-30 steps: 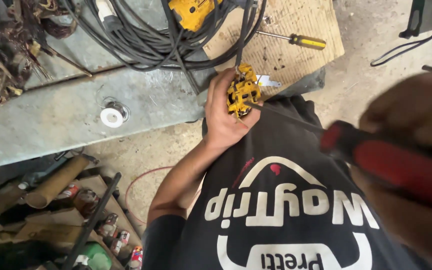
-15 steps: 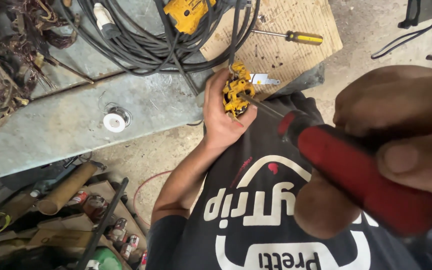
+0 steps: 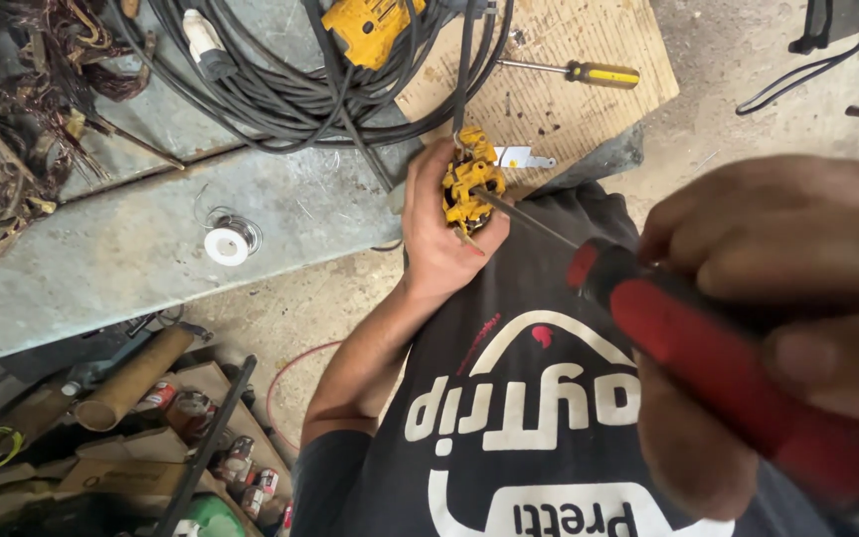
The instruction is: Repairing a yellow power tool by reassembling internal components and wiring using a screwdriver
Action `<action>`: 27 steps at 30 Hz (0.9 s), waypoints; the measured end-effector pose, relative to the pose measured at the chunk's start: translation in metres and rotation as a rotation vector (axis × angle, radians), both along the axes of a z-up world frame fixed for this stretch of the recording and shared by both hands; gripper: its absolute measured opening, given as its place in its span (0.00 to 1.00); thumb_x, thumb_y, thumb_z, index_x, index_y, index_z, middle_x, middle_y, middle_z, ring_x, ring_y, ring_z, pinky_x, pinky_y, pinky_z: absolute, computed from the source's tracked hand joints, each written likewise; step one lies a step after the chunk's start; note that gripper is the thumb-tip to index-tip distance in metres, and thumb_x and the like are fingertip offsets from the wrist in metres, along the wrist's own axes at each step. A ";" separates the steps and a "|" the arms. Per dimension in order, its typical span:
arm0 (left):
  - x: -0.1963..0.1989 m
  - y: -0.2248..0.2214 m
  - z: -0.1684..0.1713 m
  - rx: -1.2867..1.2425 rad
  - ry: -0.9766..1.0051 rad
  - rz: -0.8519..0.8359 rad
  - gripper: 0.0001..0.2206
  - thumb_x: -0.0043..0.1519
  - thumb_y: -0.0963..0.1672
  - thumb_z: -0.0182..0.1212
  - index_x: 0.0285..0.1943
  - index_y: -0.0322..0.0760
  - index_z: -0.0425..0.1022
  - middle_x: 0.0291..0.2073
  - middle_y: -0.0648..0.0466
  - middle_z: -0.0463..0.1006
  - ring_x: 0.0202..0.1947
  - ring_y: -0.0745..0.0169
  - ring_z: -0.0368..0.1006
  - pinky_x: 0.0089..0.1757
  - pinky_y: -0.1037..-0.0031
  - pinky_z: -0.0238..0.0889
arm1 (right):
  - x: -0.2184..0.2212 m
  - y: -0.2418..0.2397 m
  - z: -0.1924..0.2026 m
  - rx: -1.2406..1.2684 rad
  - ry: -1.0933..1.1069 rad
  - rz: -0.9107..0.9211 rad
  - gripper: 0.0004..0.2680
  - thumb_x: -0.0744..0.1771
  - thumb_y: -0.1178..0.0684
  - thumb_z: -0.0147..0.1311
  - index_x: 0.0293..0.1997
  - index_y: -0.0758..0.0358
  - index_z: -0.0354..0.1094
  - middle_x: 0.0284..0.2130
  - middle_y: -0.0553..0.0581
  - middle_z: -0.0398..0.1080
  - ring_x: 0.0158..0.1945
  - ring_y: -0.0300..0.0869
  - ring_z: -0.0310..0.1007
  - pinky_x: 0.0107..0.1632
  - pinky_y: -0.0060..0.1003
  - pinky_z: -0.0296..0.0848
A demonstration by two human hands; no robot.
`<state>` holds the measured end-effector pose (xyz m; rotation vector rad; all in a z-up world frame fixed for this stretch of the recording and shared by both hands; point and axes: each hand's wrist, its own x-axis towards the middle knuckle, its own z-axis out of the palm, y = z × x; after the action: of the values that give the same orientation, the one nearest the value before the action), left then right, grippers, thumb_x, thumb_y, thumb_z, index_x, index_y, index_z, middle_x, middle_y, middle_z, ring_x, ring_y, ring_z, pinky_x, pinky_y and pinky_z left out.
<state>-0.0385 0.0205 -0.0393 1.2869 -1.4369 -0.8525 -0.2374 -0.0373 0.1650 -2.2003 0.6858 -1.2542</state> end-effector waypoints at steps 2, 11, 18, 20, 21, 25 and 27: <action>0.001 0.000 0.000 -0.001 -0.008 0.008 0.31 0.60 0.47 0.70 0.69 0.32 0.60 0.60 0.41 0.70 0.62 0.42 0.71 0.61 0.58 0.70 | 0.002 0.001 -0.002 0.028 0.033 0.036 0.31 0.62 0.21 0.61 0.57 0.50 0.48 0.37 0.54 0.61 0.30 0.48 0.71 0.45 0.52 0.90; 0.003 -0.001 0.004 -0.008 0.016 -0.033 0.31 0.61 0.46 0.69 0.70 0.30 0.59 0.60 0.40 0.69 0.61 0.42 0.70 0.62 0.58 0.68 | 0.003 -0.022 -0.009 -0.025 -0.061 0.151 0.28 0.64 0.20 0.54 0.54 0.49 0.48 0.29 0.51 0.59 0.23 0.43 0.67 0.41 0.50 0.88; 0.001 -0.001 0.003 -0.001 0.003 -0.025 0.30 0.60 0.47 0.69 0.68 0.30 0.61 0.59 0.40 0.70 0.61 0.42 0.71 0.61 0.57 0.68 | 0.004 0.007 0.025 0.287 0.144 -0.109 0.14 0.61 0.38 0.52 0.31 0.56 0.55 0.32 0.59 0.66 0.34 0.49 0.75 0.43 0.45 0.81; 0.000 -0.001 0.003 0.008 0.003 -0.013 0.31 0.61 0.49 0.69 0.68 0.31 0.61 0.59 0.40 0.70 0.61 0.42 0.71 0.61 0.57 0.69 | -0.010 0.012 0.050 0.609 0.422 -0.182 0.07 0.58 0.53 0.52 0.21 0.64 0.59 0.32 0.66 0.74 0.42 0.55 0.82 0.51 0.46 0.77; 0.000 -0.002 0.003 -0.001 0.006 -0.003 0.31 0.60 0.47 0.70 0.68 0.30 0.61 0.60 0.39 0.70 0.62 0.41 0.71 0.62 0.57 0.69 | -0.016 0.004 0.057 0.650 0.505 -0.025 0.07 0.60 0.50 0.48 0.26 0.63 0.63 0.35 0.60 0.75 0.48 0.52 0.82 0.53 0.46 0.78; -0.002 0.000 0.003 0.035 -0.021 0.027 0.32 0.58 0.46 0.72 0.68 0.30 0.61 0.61 0.39 0.69 0.63 0.40 0.70 0.63 0.57 0.67 | -0.021 0.016 0.018 0.219 0.158 0.068 0.29 0.63 0.31 0.71 0.57 0.46 0.48 0.46 0.55 0.61 0.39 0.43 0.77 0.58 0.49 0.96; -0.002 -0.001 0.004 0.027 -0.014 0.020 0.32 0.59 0.47 0.72 0.68 0.30 0.61 0.60 0.39 0.70 0.62 0.40 0.70 0.63 0.58 0.67 | -0.013 0.017 -0.005 0.126 0.043 0.013 0.32 0.60 0.24 0.68 0.56 0.48 0.48 0.44 0.56 0.60 0.36 0.48 0.74 0.52 0.54 0.92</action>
<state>-0.0410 0.0191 -0.0356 1.3276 -1.4253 -0.8541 -0.2506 -0.0203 0.1603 -2.1310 0.7460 -1.1285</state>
